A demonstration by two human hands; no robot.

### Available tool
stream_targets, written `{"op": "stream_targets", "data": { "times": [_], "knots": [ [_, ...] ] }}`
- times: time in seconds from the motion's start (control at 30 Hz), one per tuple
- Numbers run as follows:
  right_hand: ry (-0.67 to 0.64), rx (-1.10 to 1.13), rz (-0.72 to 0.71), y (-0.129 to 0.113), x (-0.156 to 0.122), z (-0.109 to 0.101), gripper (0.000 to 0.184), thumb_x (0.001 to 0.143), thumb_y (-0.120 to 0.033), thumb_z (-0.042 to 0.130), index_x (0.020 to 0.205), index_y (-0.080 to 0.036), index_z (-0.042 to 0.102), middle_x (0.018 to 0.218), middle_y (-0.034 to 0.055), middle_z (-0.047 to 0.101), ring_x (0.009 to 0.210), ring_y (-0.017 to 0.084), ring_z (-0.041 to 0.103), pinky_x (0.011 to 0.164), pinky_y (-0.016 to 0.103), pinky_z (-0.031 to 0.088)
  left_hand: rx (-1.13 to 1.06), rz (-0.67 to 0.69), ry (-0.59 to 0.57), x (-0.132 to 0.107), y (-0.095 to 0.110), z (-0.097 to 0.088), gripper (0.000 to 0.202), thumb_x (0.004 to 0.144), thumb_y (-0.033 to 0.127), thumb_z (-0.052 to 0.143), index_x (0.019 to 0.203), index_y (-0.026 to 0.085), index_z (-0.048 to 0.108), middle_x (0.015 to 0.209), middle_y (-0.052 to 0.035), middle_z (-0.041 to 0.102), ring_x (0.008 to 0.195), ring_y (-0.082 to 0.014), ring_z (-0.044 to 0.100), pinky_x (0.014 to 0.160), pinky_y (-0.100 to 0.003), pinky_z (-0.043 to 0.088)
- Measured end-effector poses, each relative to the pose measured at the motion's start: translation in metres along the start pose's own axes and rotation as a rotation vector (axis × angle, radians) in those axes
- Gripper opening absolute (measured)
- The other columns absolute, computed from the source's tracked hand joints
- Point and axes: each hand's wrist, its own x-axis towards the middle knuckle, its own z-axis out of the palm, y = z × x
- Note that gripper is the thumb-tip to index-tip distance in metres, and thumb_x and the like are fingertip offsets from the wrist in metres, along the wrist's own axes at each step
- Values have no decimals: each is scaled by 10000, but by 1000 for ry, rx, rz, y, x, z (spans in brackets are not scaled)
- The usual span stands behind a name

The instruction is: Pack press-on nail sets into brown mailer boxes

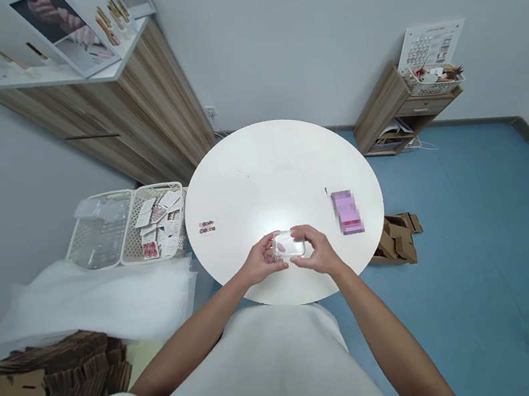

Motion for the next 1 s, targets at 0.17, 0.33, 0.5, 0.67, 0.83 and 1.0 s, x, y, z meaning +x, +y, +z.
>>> {"op": "stream_targets", "data": {
  "times": [0.17,0.33,0.5,0.67,0.83,1.0],
  "knots": [
    [-5,119,123,4,5,-5,447,604,-351,675,1004,-227,517,1074,79,520,885,188,539,773,347,436,-68,-70,13,1,-3,-6,703,638,223,678,1257,269,348,977,-48,507,737,-98,546,692,-303,462],
    [-29,108,258,8,5,-4,375,690,-430,578,994,-216,525,945,55,575,800,164,553,719,316,426,-37,-147,158,-3,-21,-10,581,626,201,689,1157,181,454,874,-47,559,678,-91,561,702,-295,445],
    [95,82,416,9,15,1,384,788,-497,382,981,-203,537,849,37,583,611,108,541,620,278,407,16,-149,165,-8,-28,-12,482,635,219,682,1081,167,508,878,-62,591,671,-87,566,703,-280,431],
    [150,135,538,15,18,6,426,755,-527,413,987,-202,562,750,10,565,487,72,460,528,246,374,-7,-132,148,-10,-27,-14,504,618,231,693,1084,164,514,878,-67,600,660,-84,562,691,-273,432],
    [192,212,661,21,9,14,493,745,-548,399,1048,-193,556,766,28,563,498,85,454,508,252,386,-21,-137,163,-10,-34,-13,514,610,229,699,1084,163,509,877,-64,598,655,-84,560,682,-270,439],
    [359,99,580,26,-22,31,494,743,-492,427,1156,-222,465,916,46,551,639,118,508,592,278,435,-5,-162,210,-9,-46,-14,508,623,206,683,1096,175,500,893,-56,585,673,-88,566,700,-276,433]
  ]
}}
